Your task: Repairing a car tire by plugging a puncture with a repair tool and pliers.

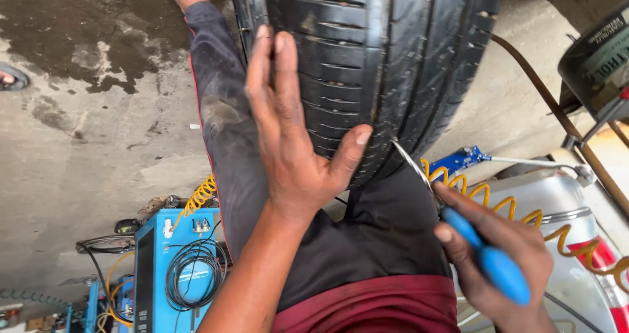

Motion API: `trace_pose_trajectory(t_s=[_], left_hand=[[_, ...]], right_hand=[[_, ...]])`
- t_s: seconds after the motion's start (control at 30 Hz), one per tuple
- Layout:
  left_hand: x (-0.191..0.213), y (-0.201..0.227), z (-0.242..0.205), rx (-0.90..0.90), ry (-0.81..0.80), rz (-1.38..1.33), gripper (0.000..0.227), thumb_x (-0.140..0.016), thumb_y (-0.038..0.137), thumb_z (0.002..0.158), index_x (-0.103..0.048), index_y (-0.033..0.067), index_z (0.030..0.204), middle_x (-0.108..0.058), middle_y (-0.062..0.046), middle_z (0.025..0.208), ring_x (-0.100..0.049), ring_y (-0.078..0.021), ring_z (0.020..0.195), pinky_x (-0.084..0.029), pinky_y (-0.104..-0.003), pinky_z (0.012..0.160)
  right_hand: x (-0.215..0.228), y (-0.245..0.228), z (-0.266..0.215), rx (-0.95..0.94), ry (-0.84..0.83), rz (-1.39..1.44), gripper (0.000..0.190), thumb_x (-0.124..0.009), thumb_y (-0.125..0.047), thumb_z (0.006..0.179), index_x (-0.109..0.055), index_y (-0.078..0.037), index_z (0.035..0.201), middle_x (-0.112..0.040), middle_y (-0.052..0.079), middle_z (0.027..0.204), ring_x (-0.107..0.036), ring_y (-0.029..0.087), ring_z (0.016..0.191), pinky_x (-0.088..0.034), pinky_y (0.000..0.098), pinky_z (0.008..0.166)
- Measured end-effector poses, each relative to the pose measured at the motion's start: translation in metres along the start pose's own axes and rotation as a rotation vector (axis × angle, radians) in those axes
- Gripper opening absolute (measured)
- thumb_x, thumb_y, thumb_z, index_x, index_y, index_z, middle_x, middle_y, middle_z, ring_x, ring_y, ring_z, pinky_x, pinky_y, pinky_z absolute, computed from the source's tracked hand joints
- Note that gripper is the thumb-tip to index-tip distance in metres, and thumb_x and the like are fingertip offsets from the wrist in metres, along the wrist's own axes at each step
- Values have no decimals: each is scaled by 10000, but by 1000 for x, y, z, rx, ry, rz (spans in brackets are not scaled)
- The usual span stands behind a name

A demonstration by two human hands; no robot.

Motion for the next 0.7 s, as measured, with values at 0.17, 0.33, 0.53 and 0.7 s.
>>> trace_pose_trajectory(t_s=[0.17,0.33,0.53,0.7], left_hand=[[-5,-4,-5,-25,-2,41,864,-583,614,1071,-169,112,1641,-209,-181,1668,-294,-315,1573,-299,-392,1320],[-2,-3,-1,-22,19,20,895,-586,613,1063,-189,101,1681,-211,-203,1657,-315,-324,1555,-304,-407,1308],[0,-4,-2,-13,8,11,886,-584,622,1056,-197,120,1675,-222,-194,1655,-322,-312,1552,-302,-404,1312],[0,-3,-1,-14,8,32,880,-618,641,1081,-218,109,1657,-226,-214,1693,-323,-328,1543,-308,-415,1297]], right_hand=[[9,-27,-2,110,66,-36,371,-752,-142,894,-682,-12,1235,-750,166,1122,-754,168,922,-561,260,794],[21,9,-11,-195,7,-187,489,-843,-138,823,-755,-38,1293,-788,122,869,-688,167,670,-539,272,637],[9,-13,1,-12,-48,-49,447,-789,-138,834,-706,-20,1257,-789,139,1059,-762,134,771,-552,249,698],[5,-17,2,81,-45,35,313,-768,-133,874,-660,-22,1146,-754,155,1159,-783,149,931,-597,232,744]])
Point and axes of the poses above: each hand's wrist, its own z-axis towards the middle knuckle, its own x-axis out of the back of the hand, y = z × x, the point moved 10 cm from there along z, towards the middle knuckle
